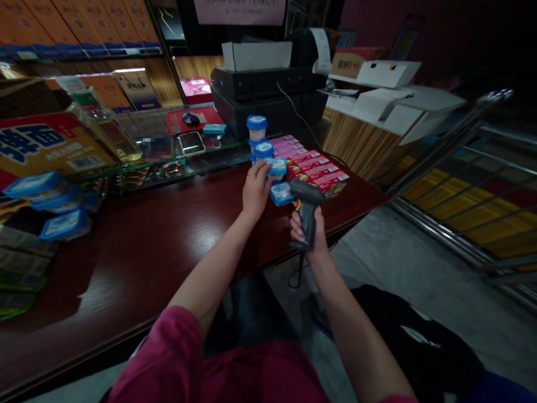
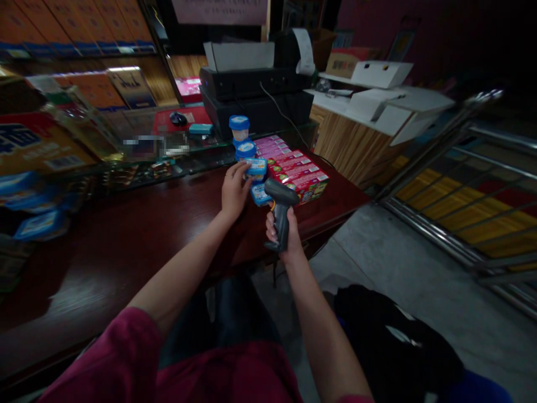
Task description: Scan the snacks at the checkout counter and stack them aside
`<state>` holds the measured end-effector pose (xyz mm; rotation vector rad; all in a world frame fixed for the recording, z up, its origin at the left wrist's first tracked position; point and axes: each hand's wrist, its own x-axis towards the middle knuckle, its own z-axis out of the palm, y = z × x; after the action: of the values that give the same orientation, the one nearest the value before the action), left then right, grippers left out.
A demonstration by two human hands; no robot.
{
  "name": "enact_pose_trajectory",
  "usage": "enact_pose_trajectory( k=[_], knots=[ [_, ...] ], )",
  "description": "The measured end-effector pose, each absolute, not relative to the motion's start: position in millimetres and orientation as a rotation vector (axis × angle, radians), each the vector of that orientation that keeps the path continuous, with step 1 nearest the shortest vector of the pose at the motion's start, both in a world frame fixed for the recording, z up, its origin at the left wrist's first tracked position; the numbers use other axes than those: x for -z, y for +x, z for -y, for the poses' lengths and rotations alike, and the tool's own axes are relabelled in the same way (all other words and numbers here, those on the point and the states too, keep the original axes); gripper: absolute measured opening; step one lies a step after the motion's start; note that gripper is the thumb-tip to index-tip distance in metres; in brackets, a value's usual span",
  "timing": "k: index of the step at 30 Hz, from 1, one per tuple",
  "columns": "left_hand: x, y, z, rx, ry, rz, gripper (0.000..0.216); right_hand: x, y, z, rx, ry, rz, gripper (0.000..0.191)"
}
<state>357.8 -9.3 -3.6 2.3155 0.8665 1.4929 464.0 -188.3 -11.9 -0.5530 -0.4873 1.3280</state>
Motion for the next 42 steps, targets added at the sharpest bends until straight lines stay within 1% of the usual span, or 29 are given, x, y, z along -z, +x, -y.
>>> enact_pose_trajectory(
  k=[4,7,10,13,15,18,21,23,25,27,29,31,33,38,42],
  knots=[
    [-9,360,13,-1.463,2.332,-1.024,0.018,12,462,187,-1.347,-0.586,0.537,0.048],
    [-17,371,17,-1.389,2.381,-1.097,0.015,10,461,187,-1.340,-0.632,0.563,0.051],
    [-21,374,18,-1.340,2.421,-1.093,0.025,6,455,187,-1.310,-0.677,0.564,0.050],
    [-15,353,13,-1.351,2.469,-0.982,0.048,-1,441,183,-1.310,-0.698,0.566,0.049],
    [-7,318,8,-1.347,2.551,-0.922,0.055,-5,427,175,-1.359,-0.688,0.589,0.051],
    [5,235,5,-1.337,2.704,-0.987,0.050,-10,396,153,-1.470,-0.662,0.641,0.052],
    [9,137,12,-1.350,2.741,-1.299,0.042,-13,356,119,-1.603,-0.653,0.688,0.049],
    [7,75,20,-1.358,2.678,-1.549,0.043,-14,324,94,-1.704,-0.662,0.716,0.048],
    [6,22,26,-1.407,2.531,-1.798,0.051,-16,290,70,-1.802,-0.675,0.744,0.048],
    [7,-17,29,-1.480,2.317,-2.021,0.065,-17,259,51,-1.886,-0.690,0.768,0.046],
    [12,-42,25,-1.545,2.095,-2.177,0.078,-19,234,38,-1.953,-0.716,0.787,0.045],
    [21,-55,16,-1.584,1.917,-2.272,0.083,-19,218,31,-2.013,-0.748,0.815,0.043],
    [30,-62,7,-1.582,1.829,-2.318,0.077,-16,212,27,-2.051,-0.753,0.852,0.041],
    [36,-75,0,-1.543,1.868,-2.239,0.040,-6,219,27,-2.020,-0.704,0.868,0.042],
    [25,-81,5,-1.485,1.877,-2.025,0.036,-2,222,28,-2.000,-0.691,0.858,0.043]
  ],
)
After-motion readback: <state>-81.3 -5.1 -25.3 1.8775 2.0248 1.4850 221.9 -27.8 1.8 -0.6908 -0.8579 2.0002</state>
